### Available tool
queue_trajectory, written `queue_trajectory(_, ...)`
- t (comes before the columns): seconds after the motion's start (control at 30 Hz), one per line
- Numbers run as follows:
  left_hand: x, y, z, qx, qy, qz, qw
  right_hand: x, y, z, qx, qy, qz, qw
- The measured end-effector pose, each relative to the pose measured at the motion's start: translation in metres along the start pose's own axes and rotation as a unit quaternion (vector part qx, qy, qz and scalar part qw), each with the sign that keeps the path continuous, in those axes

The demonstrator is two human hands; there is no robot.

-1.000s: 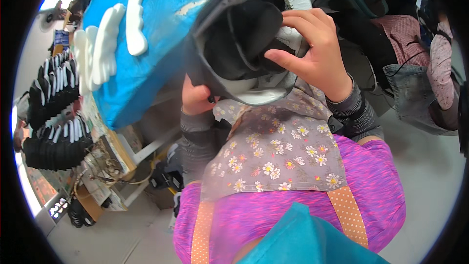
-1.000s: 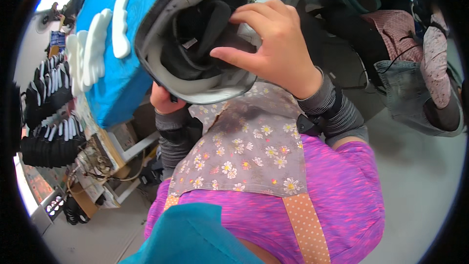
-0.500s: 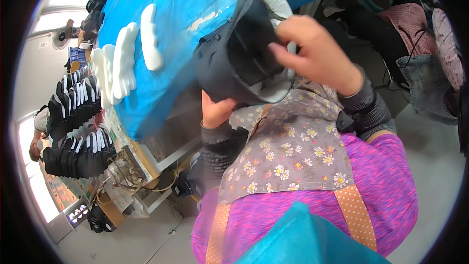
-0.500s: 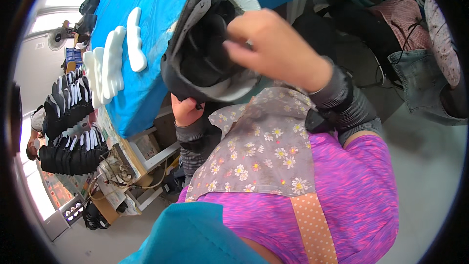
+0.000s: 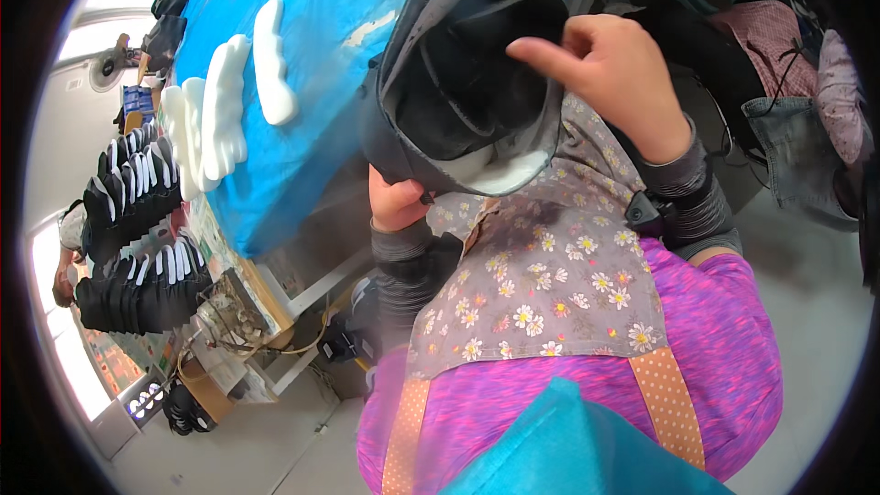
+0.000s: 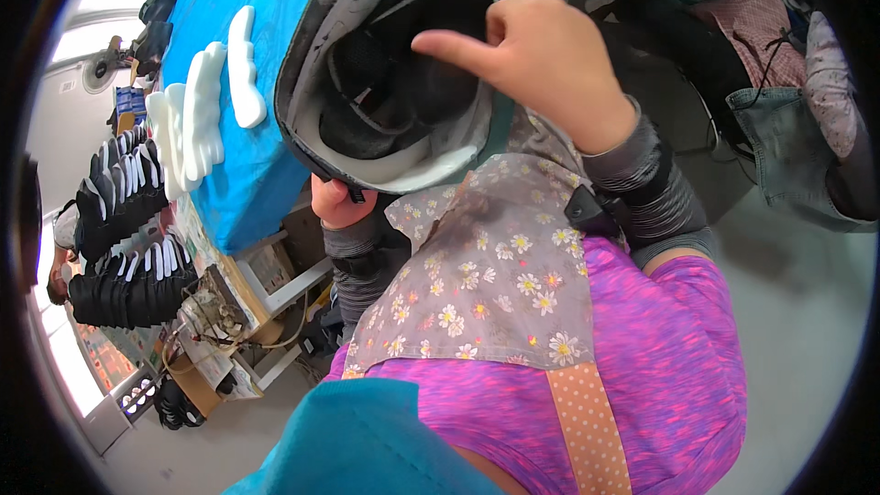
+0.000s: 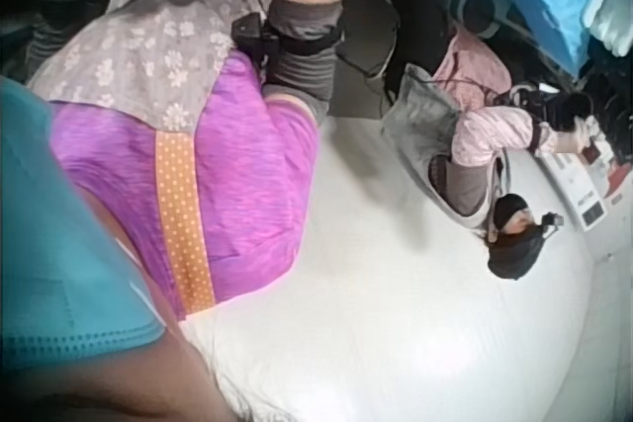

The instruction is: The person manipulates a black shoe upper, turning it over to check the interior and tongue, then places a white foam insert inside the upper and adjusts its positioning.

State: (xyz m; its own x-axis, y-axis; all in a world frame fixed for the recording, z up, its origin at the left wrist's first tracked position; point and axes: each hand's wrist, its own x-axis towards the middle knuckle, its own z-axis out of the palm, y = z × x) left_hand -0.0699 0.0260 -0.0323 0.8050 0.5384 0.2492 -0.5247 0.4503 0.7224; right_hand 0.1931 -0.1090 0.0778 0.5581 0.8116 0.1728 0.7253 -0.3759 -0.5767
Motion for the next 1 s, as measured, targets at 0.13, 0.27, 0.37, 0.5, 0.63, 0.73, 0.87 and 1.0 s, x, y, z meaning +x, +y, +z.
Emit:
queue_trajectory(0.13, 0.002, 0.003, 0.008, 0.054, 0.031, 0.009, 0.998, 0.002, 0.006, 0.021, 0.115, 0.096, -0.071, 0.986)
queue_trajectory(0.27, -0.003, 0.002, 0.010, 0.043, 0.069, -0.028, 0.996, 0.001, 0.009, 0.021, 0.141, 0.119, -0.163, 0.969)
queue_trajectory(0.37, -0.002, -0.001, 0.022, 0.032, 0.104, -0.048, 0.993, -0.003, 0.003, 0.012, 0.083, 0.046, 0.007, 0.995)
queue_trajectory(0.5, 0.000, -0.006, 0.012, 0.042, 0.019, -0.069, 0.997, -0.002, 0.027, 0.014, 0.157, 0.051, -0.041, 0.985)
queue_trajectory(0.63, 0.005, -0.020, 0.015, -0.143, -0.011, -0.115, 0.983, 0.004, 0.061, -0.019, 0.227, 0.132, -0.136, 0.955)
queue_trajectory(0.73, 0.014, -0.042, 0.015, -0.162, -0.015, -0.134, 0.978, -0.002, 0.080, -0.025, 0.229, 0.090, -0.038, 0.969)
queue_trajectory(0.87, 0.024, -0.067, 0.018, -0.234, 0.034, -0.171, 0.956, -0.007, 0.106, -0.010, -0.082, 0.171, -0.116, 0.975)
queue_trajectory(1.0, 0.027, -0.075, 0.018, -0.229, 0.019, -0.186, 0.955, -0.034, 0.071, -0.015, 0.095, 0.188, -0.206, 0.956)
